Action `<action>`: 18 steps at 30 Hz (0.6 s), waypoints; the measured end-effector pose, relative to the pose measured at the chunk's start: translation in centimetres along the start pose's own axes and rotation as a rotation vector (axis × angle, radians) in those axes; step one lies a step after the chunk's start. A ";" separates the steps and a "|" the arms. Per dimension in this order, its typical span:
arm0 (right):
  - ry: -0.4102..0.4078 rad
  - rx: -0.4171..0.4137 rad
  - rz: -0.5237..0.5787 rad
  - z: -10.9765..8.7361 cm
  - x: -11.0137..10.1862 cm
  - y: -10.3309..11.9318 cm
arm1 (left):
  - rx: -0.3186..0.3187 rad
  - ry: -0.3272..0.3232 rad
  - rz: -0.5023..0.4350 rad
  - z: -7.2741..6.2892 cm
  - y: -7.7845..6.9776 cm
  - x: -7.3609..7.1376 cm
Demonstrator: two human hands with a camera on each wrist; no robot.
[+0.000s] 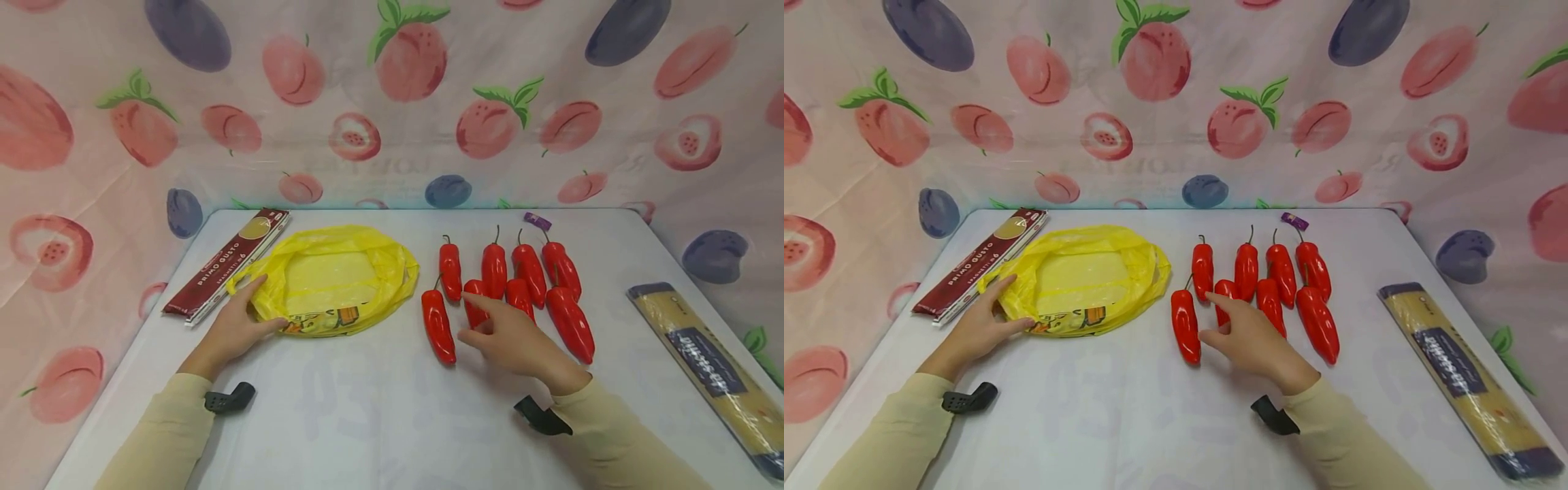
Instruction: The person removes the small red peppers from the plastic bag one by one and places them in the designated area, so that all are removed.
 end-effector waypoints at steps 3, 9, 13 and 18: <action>-0.030 -0.016 -0.007 -0.5 -1.5 -0.2 | 0.030 -0.046 0.041 -0.1 -0.4 -0.6; -0.115 -0.023 -0.106 -1.5 -5.0 -0.8 | 0.073 -0.128 0.035 -0.2 -1.9 -2.7; -0.145 0.026 -0.158 -1.9 -7.3 -1.4 | 0.090 -0.147 0.102 -0.2 -3.2 -4.3; -0.193 0.061 -0.248 -2.1 -10.0 -1.9 | 0.126 -0.181 0.202 0.0 -5.2 -6.2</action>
Point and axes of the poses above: each hand's wrist, its own z-axis towards the middle knuckle, its own x-axis out of the palm, y = z × x, the point moved 2 cm from there along z, towards the middle knuckle, and after that the axes turned 9 degrees about z, right-handed, at the moved point
